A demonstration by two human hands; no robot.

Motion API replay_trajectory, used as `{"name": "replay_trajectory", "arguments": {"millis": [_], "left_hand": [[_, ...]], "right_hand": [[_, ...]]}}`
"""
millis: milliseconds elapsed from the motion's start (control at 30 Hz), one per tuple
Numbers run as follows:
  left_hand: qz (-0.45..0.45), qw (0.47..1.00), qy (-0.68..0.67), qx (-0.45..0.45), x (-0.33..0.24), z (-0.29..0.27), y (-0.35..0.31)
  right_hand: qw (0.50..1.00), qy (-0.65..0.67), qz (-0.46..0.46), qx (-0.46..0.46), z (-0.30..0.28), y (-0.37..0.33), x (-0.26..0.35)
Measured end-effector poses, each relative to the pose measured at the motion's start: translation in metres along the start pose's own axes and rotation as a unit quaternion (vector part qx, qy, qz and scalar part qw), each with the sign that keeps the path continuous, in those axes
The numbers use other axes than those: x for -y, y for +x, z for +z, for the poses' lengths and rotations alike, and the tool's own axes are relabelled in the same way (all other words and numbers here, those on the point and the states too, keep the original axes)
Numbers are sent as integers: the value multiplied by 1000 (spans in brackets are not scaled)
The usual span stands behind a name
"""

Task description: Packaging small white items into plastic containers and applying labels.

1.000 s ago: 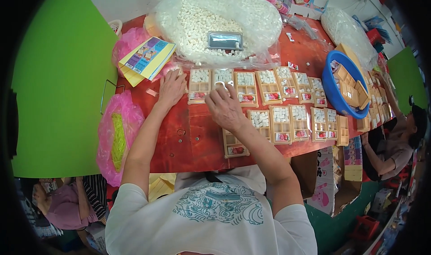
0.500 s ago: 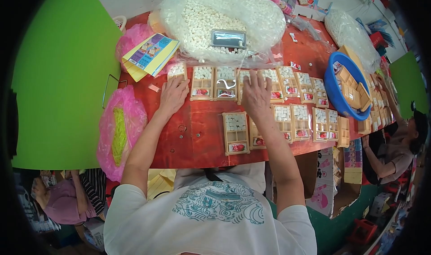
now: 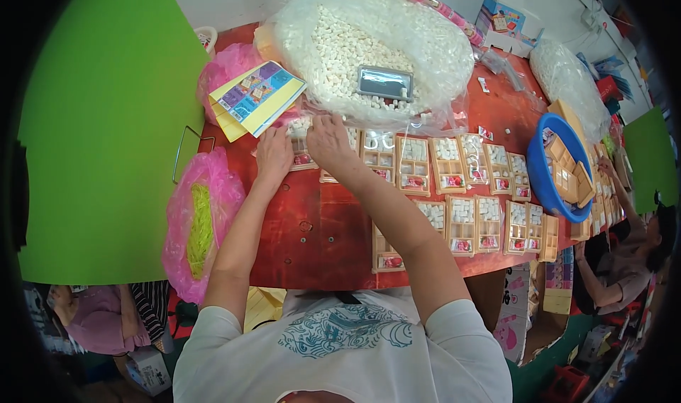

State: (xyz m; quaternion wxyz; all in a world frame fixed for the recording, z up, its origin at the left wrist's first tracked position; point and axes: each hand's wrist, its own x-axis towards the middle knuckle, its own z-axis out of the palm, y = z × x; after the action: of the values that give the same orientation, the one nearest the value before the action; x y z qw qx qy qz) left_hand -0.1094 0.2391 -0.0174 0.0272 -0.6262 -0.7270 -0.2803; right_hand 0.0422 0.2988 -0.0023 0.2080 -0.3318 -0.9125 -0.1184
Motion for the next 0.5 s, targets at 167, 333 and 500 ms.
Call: {"name": "replay_trajectory", "arguments": {"millis": [167,333,500], "left_hand": [[1,997,-71,-13,19,17,19],[4,993,-118,6,34,28,33],[0,986,-157,46,30,13,9]], "right_hand": [[998,25,53,31,23,28,-2],[994,72,67,48,26,36,-5],[995,73,22,62,14,14,12]]}}
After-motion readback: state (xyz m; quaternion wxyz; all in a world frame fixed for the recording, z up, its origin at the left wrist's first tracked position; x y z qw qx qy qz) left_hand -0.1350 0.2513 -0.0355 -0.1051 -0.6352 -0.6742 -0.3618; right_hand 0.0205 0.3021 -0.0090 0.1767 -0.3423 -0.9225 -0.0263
